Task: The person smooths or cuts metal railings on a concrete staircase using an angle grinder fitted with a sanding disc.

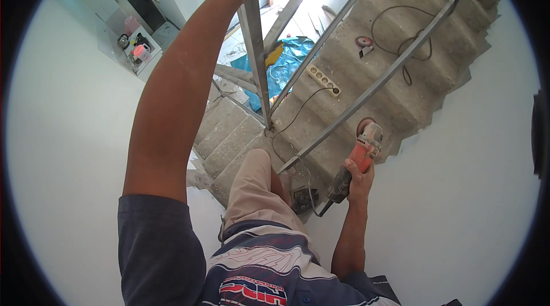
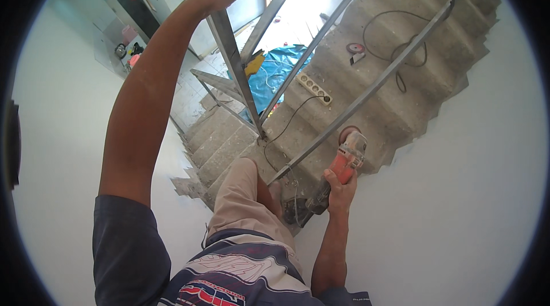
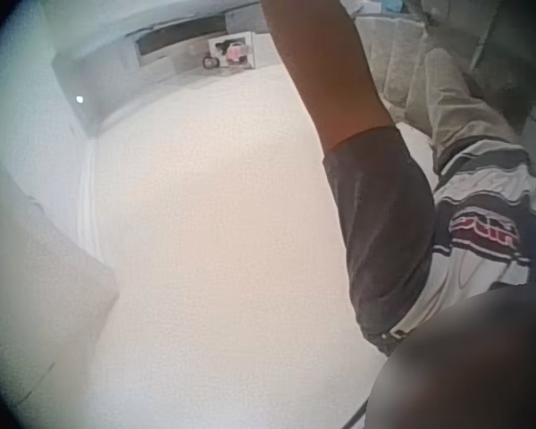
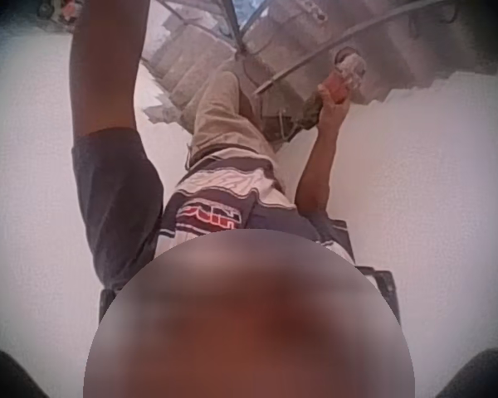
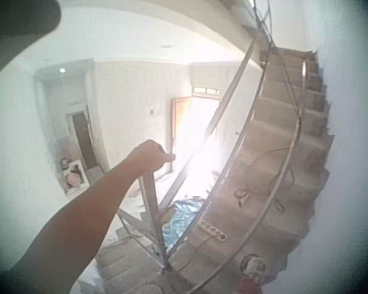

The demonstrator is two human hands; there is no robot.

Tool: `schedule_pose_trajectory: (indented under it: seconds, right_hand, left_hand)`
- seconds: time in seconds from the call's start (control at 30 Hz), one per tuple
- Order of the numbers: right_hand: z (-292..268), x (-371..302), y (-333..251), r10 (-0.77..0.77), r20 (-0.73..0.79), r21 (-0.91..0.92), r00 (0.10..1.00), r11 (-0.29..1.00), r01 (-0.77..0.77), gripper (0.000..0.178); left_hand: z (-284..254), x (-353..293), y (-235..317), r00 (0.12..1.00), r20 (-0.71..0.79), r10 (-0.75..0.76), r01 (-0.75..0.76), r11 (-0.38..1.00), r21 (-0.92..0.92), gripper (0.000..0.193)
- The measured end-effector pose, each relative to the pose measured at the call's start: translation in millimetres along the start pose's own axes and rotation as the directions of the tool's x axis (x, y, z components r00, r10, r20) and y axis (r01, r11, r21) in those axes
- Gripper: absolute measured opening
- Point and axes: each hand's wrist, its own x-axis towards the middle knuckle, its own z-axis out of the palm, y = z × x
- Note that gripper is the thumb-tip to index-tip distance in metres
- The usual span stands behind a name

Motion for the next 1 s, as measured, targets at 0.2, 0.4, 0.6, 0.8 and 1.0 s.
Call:
schedule_pose_trajectory:
  seconds: [0.2,0.4,0.6,0.8,1.0]
  right_hand:
    - [39,18,13,0.039,-0.011,0.013,0.999,0.999,-0.039,0.054]
    - [63,50,45,-0.037,-0.082,-0.135,0.996,0.99,0.026,0.048]
    - [117,44,46,-0.024,-0.128,-0.247,0.992,0.969,-0.009,0.05]
    - [192,11,29,0.027,-0.159,-0.266,0.987,0.961,-0.07,0.063]
    - [265,-12,21,-0.112,-0.271,-0.428,0.956,0.903,-0.016,0.075]
  left_hand:
    - [19,34,-15,0.996,0.047,0.074,-0.07,0.995,-0.076,0.071]
    - [54,57,-13,0.996,0.086,0.011,0.004,0.986,-0.169,0.092]
    - [73,84,-56,0.816,0.105,0.568,-0.416,0.704,-0.576,0.058]
    - [74,52,-58,0.928,-0.15,0.341,-0.277,0.359,-0.891,0.053]
    - [86,-95,-113,0.971,-0.227,-0.081,-0.205,0.216,-0.955,0.03]
